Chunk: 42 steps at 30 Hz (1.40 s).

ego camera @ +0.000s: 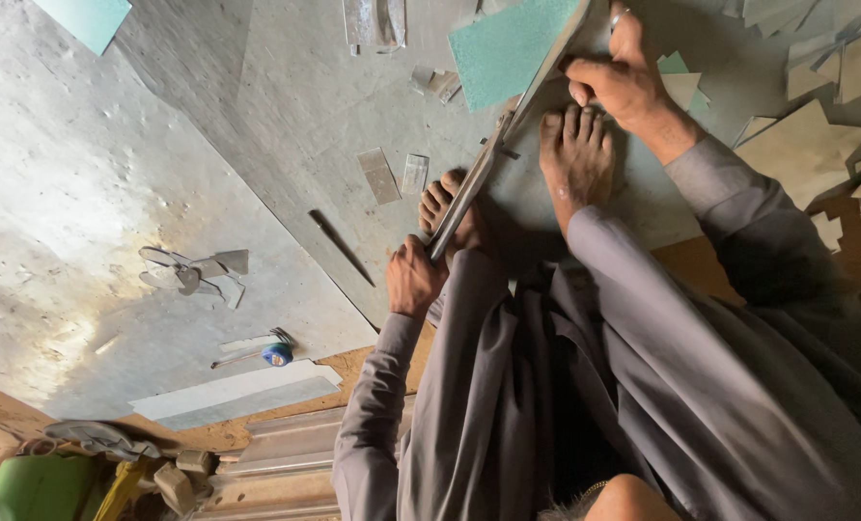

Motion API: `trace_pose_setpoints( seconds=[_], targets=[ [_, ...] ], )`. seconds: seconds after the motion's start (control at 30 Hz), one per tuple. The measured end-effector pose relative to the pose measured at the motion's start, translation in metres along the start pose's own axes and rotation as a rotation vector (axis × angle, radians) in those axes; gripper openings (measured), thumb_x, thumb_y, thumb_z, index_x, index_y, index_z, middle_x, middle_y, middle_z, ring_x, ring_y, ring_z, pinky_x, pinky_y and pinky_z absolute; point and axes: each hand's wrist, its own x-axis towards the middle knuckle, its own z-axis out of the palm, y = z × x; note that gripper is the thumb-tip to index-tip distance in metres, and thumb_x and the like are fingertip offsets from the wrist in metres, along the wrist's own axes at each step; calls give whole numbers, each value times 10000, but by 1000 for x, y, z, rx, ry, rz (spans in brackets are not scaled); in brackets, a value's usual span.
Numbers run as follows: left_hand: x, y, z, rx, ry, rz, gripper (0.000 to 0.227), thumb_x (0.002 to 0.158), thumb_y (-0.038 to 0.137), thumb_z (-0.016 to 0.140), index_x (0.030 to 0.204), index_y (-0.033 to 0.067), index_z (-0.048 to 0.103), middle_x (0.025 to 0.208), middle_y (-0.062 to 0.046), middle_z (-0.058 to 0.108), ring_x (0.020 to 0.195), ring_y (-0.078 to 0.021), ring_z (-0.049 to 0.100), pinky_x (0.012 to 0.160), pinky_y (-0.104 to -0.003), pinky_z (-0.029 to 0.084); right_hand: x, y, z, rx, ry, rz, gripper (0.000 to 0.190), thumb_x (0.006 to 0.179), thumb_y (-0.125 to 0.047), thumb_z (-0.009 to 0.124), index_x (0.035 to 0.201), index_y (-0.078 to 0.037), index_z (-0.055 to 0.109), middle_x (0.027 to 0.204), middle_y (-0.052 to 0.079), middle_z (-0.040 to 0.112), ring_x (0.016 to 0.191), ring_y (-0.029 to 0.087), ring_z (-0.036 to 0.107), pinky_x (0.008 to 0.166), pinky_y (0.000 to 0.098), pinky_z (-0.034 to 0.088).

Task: The person sits on the floor and uses large shears to cut rectangular sheets of light-colored material into smaller pieces. The person repeatedly picks up sheets, positions them in the shears, and cuts them, then sets the cut pieces aside on the floor.

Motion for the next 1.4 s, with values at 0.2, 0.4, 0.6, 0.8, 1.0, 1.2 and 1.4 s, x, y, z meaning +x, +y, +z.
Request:
trace_pose_setpoints(
  seconds=[0.2, 0.4, 0.6, 0.8, 1.0, 1.2, 1.4],
  targets=[
    [1, 3, 2, 51, 25, 19, 288, 861, 284, 651, 943, 15, 589, 764, -254, 678, 693, -453, 673, 636, -549, 538, 5, 6, -7, 37, 6, 27, 782, 947, 96, 593, 1610, 39, 181, 1179, 88, 516, 711, 143, 569, 592, 300, 488],
    [-10, 23, -5, 189, -13, 6, 357, 876, 340, 677, 911, -4, 588, 846, -231, 685, 808, -423, 671, 642, -530, 529, -5, -6, -9, -41, -45, 58, 628, 945, 90, 572, 1485, 60, 254, 1105, 90, 535, 718, 136, 565, 578, 295, 475],
    [-2, 28, -21, 101, -82, 33, 327, 884, 319, 673, 899, -2, 610, 847, -230, 690, 817, -425, 672, 686, -520, 530, -12, -13, 17, -21, -68, 9, 376, 950, 107, 533, 1295, 24, 411, 1022, 111, 577, 645, 121, 516, 546, 277, 430],
    [6, 34, -28, 57, -76, 33, 313, 866, 295, 683, 869, -11, 619, 824, -244, 692, 771, -441, 673, 660, -528, 526, -15, -14, 17, -46, -70, -29, 360, 997, 105, 555, 1306, 5, 399, 1038, 102, 551, 670, 100, 497, 614, 286, 441],
    [2, 31, -29, 52, -94, 32, 271, 856, 265, 681, 858, 0, 623, 819, -227, 696, 777, -431, 675, 675, -532, 525, -17, -20, 25, -37, -104, -60, 527, 955, 104, 523, 1444, -17, 369, 1156, 88, 570, 729, 85, 487, 625, 265, 451],
    [5, 23, -24, 58, -82, 62, 232, 845, 251, 672, 862, 23, 633, 775, -209, 689, 700, -410, 671, 629, -522, 517, -21, -34, 37, -68, -94, -60, 393, 951, 104, 520, 1327, 29, 439, 1073, 101, 586, 675, 87, 487, 601, 278, 435],
    [15, 8, -8, 11, -28, 75, 267, 819, 276, 681, 875, 20, 631, 685, -218, 666, 622, -418, 655, 597, -516, 513, -19, -40, 42, -15, -68, -79, 324, 931, 86, 534, 1241, 30, 458, 1029, 93, 585, 684, 99, 493, 587, 279, 442]
  ],
)
